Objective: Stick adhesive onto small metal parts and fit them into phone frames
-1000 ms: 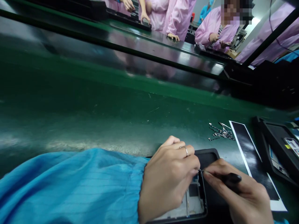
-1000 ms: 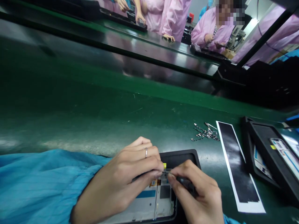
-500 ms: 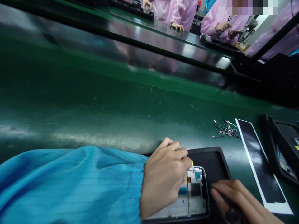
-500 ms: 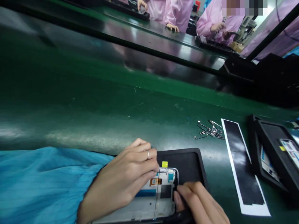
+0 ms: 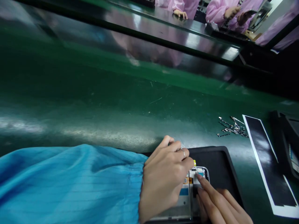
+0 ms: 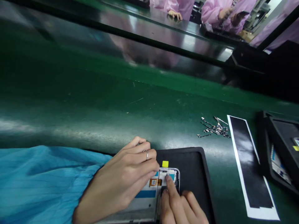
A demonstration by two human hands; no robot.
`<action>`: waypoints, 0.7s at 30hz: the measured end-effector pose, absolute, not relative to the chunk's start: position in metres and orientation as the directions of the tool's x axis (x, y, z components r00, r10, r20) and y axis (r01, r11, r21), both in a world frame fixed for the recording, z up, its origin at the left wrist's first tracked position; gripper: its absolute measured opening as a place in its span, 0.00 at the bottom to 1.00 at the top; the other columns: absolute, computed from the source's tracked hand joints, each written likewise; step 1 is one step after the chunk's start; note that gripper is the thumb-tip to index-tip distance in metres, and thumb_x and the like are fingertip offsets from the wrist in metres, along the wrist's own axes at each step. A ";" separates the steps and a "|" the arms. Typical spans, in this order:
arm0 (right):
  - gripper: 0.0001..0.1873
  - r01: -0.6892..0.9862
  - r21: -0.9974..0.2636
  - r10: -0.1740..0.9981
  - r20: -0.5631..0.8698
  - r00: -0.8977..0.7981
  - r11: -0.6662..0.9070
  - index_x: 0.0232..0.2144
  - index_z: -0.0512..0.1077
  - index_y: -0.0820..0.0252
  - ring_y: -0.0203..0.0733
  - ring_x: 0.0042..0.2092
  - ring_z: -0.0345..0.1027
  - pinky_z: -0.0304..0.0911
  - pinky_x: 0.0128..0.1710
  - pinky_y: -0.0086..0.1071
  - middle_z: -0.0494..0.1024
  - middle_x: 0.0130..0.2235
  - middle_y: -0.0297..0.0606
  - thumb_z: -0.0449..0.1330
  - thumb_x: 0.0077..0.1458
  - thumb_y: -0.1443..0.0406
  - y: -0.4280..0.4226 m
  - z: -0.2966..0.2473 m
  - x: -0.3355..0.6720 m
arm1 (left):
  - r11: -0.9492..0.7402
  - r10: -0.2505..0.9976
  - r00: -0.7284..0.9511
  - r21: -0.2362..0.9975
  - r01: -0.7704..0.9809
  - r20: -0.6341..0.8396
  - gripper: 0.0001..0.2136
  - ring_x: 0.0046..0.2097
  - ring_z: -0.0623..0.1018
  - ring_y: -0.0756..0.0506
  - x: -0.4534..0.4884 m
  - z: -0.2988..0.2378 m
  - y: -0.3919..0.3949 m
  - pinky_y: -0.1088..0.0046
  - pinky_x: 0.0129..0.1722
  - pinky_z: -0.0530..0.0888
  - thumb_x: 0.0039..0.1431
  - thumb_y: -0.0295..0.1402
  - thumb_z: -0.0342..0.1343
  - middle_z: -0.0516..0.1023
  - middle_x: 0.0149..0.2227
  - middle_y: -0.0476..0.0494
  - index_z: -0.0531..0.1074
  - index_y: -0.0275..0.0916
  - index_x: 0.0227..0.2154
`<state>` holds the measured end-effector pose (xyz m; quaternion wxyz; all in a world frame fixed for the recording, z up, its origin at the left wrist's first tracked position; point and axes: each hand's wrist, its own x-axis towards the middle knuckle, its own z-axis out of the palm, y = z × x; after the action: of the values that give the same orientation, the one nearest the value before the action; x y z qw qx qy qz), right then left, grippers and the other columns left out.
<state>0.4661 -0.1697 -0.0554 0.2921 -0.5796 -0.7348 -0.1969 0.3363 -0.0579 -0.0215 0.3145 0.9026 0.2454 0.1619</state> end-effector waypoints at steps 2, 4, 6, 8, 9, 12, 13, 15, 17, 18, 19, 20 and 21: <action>0.13 0.961 -0.010 0.712 0.674 -0.197 0.275 0.25 0.67 0.63 0.31 0.24 0.67 0.57 0.25 0.26 0.77 0.32 0.42 0.46 0.58 0.71 -0.168 -0.060 0.467 | -0.679 0.555 0.817 0.653 0.335 0.158 0.09 0.28 0.61 0.49 0.336 -0.021 -0.058 0.65 0.37 0.57 0.52 0.21 0.46 0.66 0.23 0.49 0.61 0.35 0.18; 0.15 0.960 -0.006 0.728 0.653 -0.208 0.280 0.25 0.67 0.64 0.31 0.24 0.67 0.57 0.25 0.27 0.77 0.33 0.44 0.43 0.58 0.72 -0.167 -0.061 0.468 | -0.680 0.561 0.808 0.656 0.327 0.179 0.09 0.28 0.61 0.49 0.336 -0.021 -0.059 0.66 0.37 0.57 0.52 0.21 0.46 0.65 0.23 0.49 0.62 0.35 0.18; 0.16 0.956 0.003 0.734 0.641 -0.226 0.292 0.25 0.67 0.64 0.31 0.24 0.67 0.57 0.25 0.27 0.77 0.33 0.45 0.42 0.59 0.72 -0.166 -0.059 0.468 | -0.683 0.564 0.802 0.656 0.321 0.195 0.09 0.27 0.61 0.49 0.335 -0.022 -0.059 0.66 0.37 0.57 0.52 0.21 0.46 0.65 0.23 0.49 0.61 0.35 0.19; 0.17 0.955 0.012 0.734 0.637 -0.237 0.297 0.25 0.67 0.65 0.31 0.24 0.67 0.57 0.24 0.27 0.76 0.33 0.46 0.41 0.59 0.72 -0.166 -0.058 0.468 | -0.692 0.563 0.800 0.649 0.317 0.210 0.10 0.27 0.61 0.49 0.336 -0.023 -0.059 0.65 0.37 0.58 0.52 0.21 0.44 0.64 0.23 0.49 0.61 0.35 0.18; 0.17 0.955 0.015 0.736 0.634 -0.239 0.297 0.25 0.66 0.65 0.31 0.23 0.67 0.57 0.24 0.28 0.76 0.33 0.46 0.41 0.59 0.73 -0.166 -0.058 0.468 | -0.698 0.563 0.797 0.643 0.317 0.218 0.10 0.26 0.60 0.49 0.337 -0.024 -0.059 0.65 0.37 0.58 0.53 0.21 0.43 0.64 0.22 0.49 0.60 0.35 0.18; 0.17 0.956 0.030 0.734 0.634 -0.245 0.293 0.25 0.66 0.65 0.30 0.23 0.66 0.57 0.25 0.28 0.77 0.32 0.45 0.41 0.59 0.73 -0.166 -0.059 0.466 | -0.712 0.568 0.787 0.623 0.324 0.240 0.11 0.26 0.61 0.49 0.340 -0.026 -0.059 0.65 0.38 0.58 0.53 0.21 0.42 0.64 0.22 0.49 0.60 0.35 0.17; 0.16 0.956 0.034 0.734 0.632 -0.247 0.293 0.25 0.66 0.65 0.30 0.23 0.66 0.57 0.25 0.28 0.77 0.32 0.45 0.42 0.59 0.73 -0.166 -0.058 0.465 | -0.715 0.572 0.782 0.618 0.327 0.248 0.11 0.26 0.61 0.49 0.340 -0.027 -0.059 0.65 0.39 0.59 0.53 0.21 0.42 0.64 0.22 0.49 0.60 0.35 0.18; 0.16 0.958 0.042 0.736 0.631 -0.245 0.283 0.25 0.66 0.65 0.30 0.22 0.66 0.57 0.25 0.28 0.77 0.31 0.45 0.42 0.58 0.74 -0.166 -0.056 0.465 | -0.722 0.578 0.773 0.606 0.334 0.262 0.10 0.27 0.62 0.49 0.340 -0.027 -0.061 0.65 0.40 0.59 0.52 0.21 0.43 0.64 0.22 0.49 0.60 0.35 0.18; 0.15 0.955 0.062 0.762 0.588 -0.271 0.291 0.25 0.66 0.65 0.29 0.21 0.65 0.58 0.26 0.28 0.77 0.31 0.45 0.43 0.58 0.74 -0.166 -0.050 0.466 | -0.723 0.582 0.767 0.605 0.335 0.271 0.10 0.27 0.62 0.49 0.340 -0.026 -0.062 0.65 0.41 0.59 0.52 0.21 0.43 0.64 0.22 0.49 0.60 0.35 0.18; 0.15 0.948 0.076 0.784 0.545 -0.299 0.309 0.26 0.66 0.66 0.28 0.20 0.64 0.58 0.27 0.27 0.77 0.32 0.45 0.43 0.58 0.74 -0.166 -0.047 0.468 | -0.722 0.584 0.764 0.606 0.335 0.274 0.10 0.27 0.62 0.49 0.339 -0.025 -0.063 0.65 0.41 0.59 0.52 0.20 0.44 0.64 0.22 0.50 0.60 0.35 0.18; 0.14 0.939 0.090 0.804 0.494 -0.332 0.332 0.27 0.67 0.66 0.27 0.19 0.63 0.59 0.28 0.27 0.77 0.33 0.45 0.43 0.58 0.74 -0.167 -0.043 0.470 | -0.719 0.587 0.762 0.609 0.334 0.275 0.10 0.27 0.62 0.49 0.339 -0.025 -0.064 0.66 0.41 0.59 0.52 0.20 0.43 0.64 0.22 0.50 0.60 0.35 0.18; 0.14 0.929 0.102 0.821 0.441 -0.363 0.356 0.28 0.67 0.66 0.26 0.19 0.63 0.60 0.29 0.27 0.76 0.35 0.45 0.44 0.58 0.74 -0.167 -0.040 0.471 | -0.719 0.587 0.760 0.611 0.332 0.278 0.10 0.26 0.62 0.50 0.338 -0.024 -0.064 0.66 0.41 0.59 0.51 0.20 0.43 0.64 0.22 0.50 0.60 0.35 0.18; 0.13 0.920 0.111 0.831 0.398 -0.388 0.376 0.28 0.68 0.66 0.26 0.19 0.63 0.60 0.30 0.27 0.76 0.36 0.45 0.44 0.57 0.74 -0.168 -0.037 0.473 | -0.720 0.587 0.759 0.610 0.330 0.282 0.10 0.26 0.62 0.50 0.339 -0.024 -0.064 0.66 0.41 0.60 0.51 0.19 0.43 0.64 0.22 0.50 0.60 0.35 0.18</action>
<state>0.4728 -0.1680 -0.0369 0.1390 -0.5353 -0.8178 -0.1591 0.3386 -0.0638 -0.0242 0.2730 0.8971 0.2555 0.2352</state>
